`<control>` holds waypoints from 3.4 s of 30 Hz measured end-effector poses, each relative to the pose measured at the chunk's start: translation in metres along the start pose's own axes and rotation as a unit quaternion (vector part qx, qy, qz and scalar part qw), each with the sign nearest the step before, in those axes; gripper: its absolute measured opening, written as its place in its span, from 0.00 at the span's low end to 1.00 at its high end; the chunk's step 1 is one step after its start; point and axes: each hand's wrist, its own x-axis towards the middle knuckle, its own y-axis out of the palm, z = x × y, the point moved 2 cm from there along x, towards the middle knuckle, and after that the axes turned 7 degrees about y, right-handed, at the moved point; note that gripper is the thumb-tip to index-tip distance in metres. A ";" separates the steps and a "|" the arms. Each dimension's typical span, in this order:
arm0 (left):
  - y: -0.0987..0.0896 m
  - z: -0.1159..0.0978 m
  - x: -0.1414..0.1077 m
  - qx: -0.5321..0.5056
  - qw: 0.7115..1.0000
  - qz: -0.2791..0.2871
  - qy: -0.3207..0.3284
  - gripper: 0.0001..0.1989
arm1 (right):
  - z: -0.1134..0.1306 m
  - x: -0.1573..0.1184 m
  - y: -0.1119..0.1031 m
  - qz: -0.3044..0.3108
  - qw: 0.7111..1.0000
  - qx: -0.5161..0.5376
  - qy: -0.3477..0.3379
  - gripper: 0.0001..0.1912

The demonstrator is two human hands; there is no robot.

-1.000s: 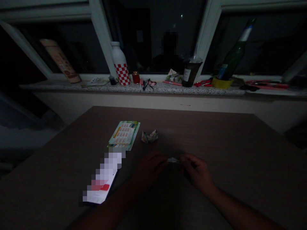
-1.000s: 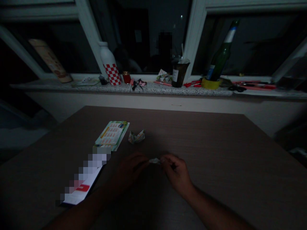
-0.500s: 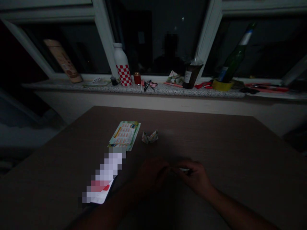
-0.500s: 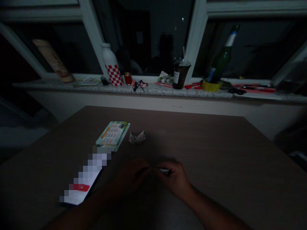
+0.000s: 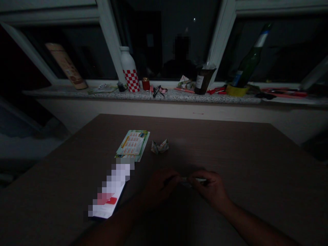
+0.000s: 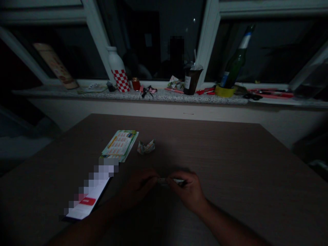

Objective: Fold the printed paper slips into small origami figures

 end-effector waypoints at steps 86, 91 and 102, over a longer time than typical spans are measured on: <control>0.005 0.009 -0.003 0.116 0.981 -0.149 -0.042 0.10 | -0.009 0.002 0.004 -0.034 0.997 0.050 0.051 0.08; 0.007 0.007 -0.001 0.088 0.987 -0.122 -0.053 0.11 | -0.013 0.000 0.005 -0.023 0.993 0.074 0.084 0.10; 0.010 -0.003 -0.005 0.166 0.986 -0.028 -0.019 0.10 | 0.000 -0.001 0.005 -0.004 0.998 -0.056 -0.024 0.09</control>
